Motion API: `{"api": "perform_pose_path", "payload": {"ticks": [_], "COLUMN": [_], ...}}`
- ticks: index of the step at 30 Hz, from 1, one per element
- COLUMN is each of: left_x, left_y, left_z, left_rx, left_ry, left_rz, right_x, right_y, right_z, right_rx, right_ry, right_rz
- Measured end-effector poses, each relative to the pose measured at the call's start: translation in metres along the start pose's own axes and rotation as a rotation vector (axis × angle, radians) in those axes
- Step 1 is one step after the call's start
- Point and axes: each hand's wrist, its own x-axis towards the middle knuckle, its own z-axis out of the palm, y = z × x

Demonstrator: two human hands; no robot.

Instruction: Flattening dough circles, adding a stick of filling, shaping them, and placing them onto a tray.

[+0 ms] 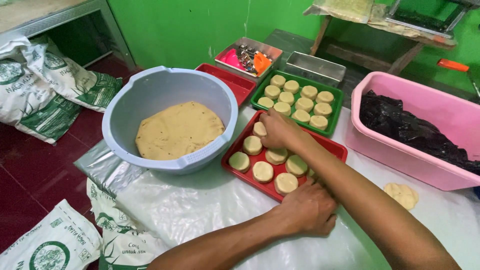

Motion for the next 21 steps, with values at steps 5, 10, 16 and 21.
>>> {"api": "perform_pose_path", "payload": {"ticks": [5,10,16,21], "left_x": [0.001,0.004,0.003,0.008], "left_y": [-0.001,-0.001,0.001,0.001], "left_z": [-0.003,-0.005,-0.012,-0.014], "left_rx": [-0.008,0.048,-0.031,0.027], "left_ry": [-0.06,-0.049,-0.072,-0.201], "left_rz": [-0.011,0.029,-0.018,-0.042], "right_x": [-0.004,0.0,-0.011,-0.023], "right_y": [-0.007,0.005,-0.01,0.001], "right_z": [-0.007,-0.011,-0.017,-0.012], "right_rx": [0.108,0.32,0.473,0.425], "right_ry": [-0.027,-0.074,-0.064,0.042], "right_rz": [0.036,0.117,0.242,0.201]}}
